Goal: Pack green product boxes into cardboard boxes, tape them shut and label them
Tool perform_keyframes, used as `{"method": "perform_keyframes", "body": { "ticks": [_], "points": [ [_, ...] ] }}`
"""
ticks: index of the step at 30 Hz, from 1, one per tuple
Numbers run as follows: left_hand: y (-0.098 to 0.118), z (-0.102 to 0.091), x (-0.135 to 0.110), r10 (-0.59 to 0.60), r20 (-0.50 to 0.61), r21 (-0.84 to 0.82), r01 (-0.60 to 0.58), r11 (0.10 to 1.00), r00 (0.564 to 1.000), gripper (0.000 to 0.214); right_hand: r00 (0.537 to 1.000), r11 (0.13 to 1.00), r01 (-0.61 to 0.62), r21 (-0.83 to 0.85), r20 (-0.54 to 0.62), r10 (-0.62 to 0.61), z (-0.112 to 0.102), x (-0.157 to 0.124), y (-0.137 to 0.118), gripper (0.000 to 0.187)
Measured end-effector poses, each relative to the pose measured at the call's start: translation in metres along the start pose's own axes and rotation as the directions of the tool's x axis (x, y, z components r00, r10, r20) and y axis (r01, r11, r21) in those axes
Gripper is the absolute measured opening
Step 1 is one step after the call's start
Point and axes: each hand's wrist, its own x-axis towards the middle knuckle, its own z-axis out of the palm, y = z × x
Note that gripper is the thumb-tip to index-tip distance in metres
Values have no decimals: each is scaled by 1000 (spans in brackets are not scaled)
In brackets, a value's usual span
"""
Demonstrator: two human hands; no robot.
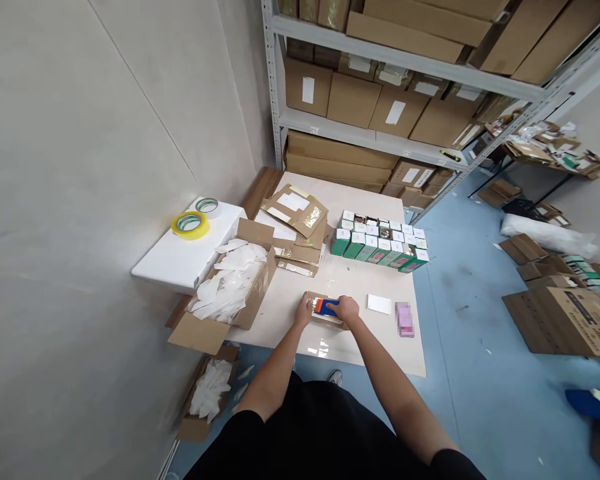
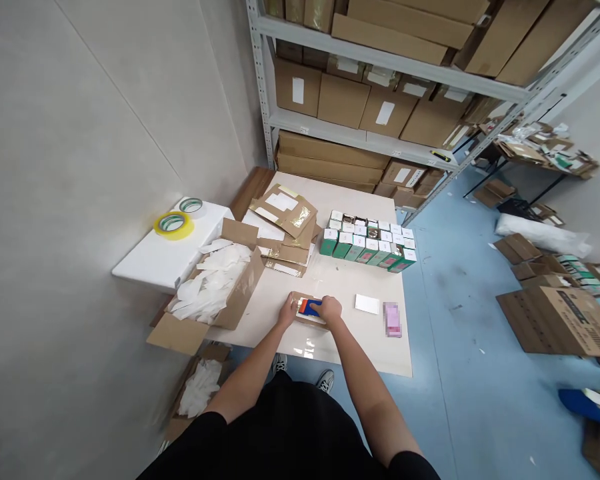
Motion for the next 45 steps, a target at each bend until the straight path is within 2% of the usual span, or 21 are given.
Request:
{"method": "perform_keyframes", "body": {
  "ticks": [3,5,14,18,22,25,29,32,39,42,45],
  "points": [
    [-1,33,-8,8,17,-28,-7,1000,1000,63,1000,1000,-24,-10,0,24,-4,-2,26,59],
    [2,49,-10,-12,53,-17,13,1000,999,64,999,999,-47,-11,1,47,-7,-5,42,59],
    [19,88,-15,-42,100,72,35,997,994,64,998,997,-67,28,8,67,-20,-16,92,62],
    [22,96,-17,-68,89,123,57,991,994,65,991,991,-132,13,-5,132,-31,-28,137,58],
    [21,96,-15,-32,78,175,18,984,996,62,984,984,-178,-2,-21,178,-40,-45,190,54],
    [21,94,-14,-49,89,209,29,978,995,63,979,979,-204,0,-32,204,-43,-57,225,52],
    [21,93,-11,-81,102,249,53,967,992,63,968,969,-247,11,-45,248,-41,-66,256,54],
    [20,93,-8,-90,103,267,60,962,991,63,966,966,-256,18,-43,257,-35,-68,264,54],
    [17,82,2,-151,162,281,101,954,975,68,956,958,-282,59,-64,286,-24,-68,260,54],
    [15,72,6,-142,179,240,97,966,974,69,954,955,-283,82,-81,290,-22,-71,253,53],
    [12,58,11,-143,179,167,114,979,973,74,955,956,-272,113,-89,282,-21,-72,234,53]
  ]
}}
